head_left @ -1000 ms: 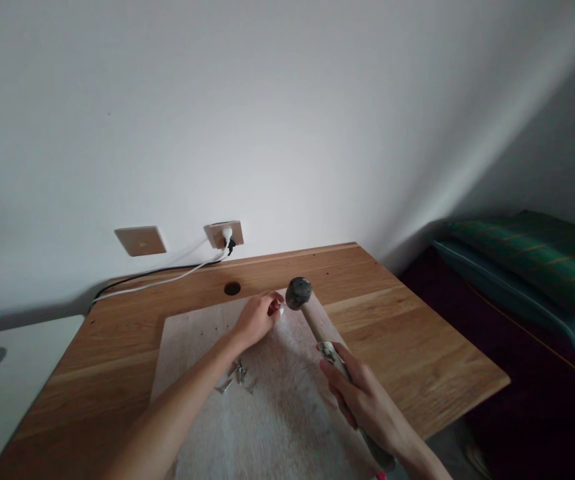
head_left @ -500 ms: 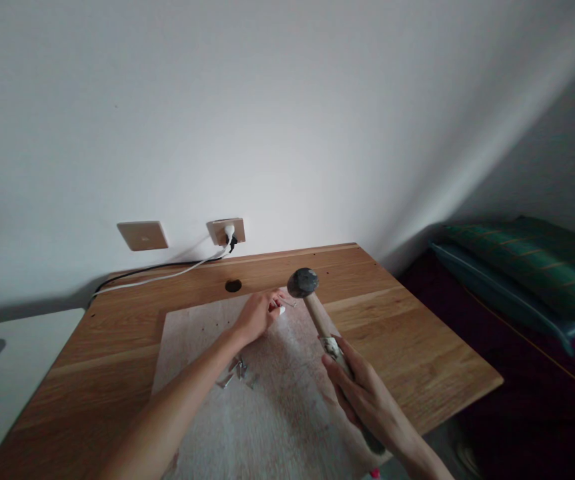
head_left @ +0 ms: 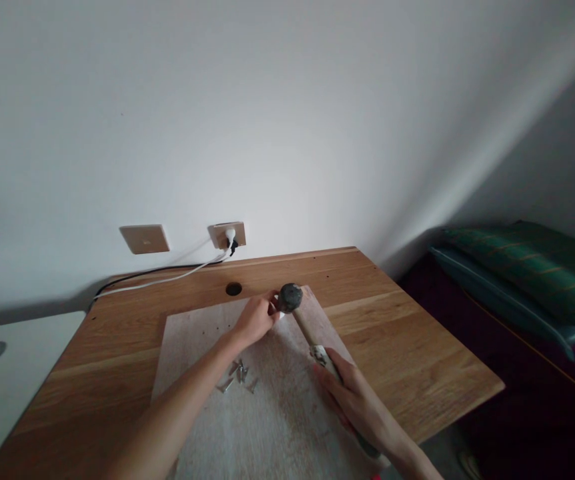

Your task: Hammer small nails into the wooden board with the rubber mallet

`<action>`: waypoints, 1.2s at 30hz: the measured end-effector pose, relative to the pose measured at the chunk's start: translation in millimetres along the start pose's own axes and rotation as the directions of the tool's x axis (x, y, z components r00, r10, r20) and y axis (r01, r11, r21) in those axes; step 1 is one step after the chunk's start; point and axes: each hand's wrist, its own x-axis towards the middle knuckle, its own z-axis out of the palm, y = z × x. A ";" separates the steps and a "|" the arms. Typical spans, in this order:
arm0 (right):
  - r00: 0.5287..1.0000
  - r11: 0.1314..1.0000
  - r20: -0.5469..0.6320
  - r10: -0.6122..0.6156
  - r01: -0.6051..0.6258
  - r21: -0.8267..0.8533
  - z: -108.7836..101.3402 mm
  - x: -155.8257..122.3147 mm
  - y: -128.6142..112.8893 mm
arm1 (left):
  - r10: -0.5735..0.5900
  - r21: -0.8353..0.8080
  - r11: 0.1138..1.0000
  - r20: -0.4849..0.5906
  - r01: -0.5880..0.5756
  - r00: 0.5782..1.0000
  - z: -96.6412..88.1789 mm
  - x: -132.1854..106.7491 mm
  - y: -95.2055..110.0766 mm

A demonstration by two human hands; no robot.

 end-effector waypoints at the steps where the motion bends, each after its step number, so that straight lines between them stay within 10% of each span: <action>1: 1.000 1.000 -0.003 -0.005 0.004 -0.015 0.2 0.3 1.9 | -0.001 0.000 1.000 -0.001 0.001 1.000 -0.3 0.2 0.4; 36: 0.999 0.998 -0.037 0.036 -0.038 -0.057 0.4 -19.4 3.8 | 0.068 -0.034 0.997 0.032 -0.067 0.997 -2.9 -2.6 -5.0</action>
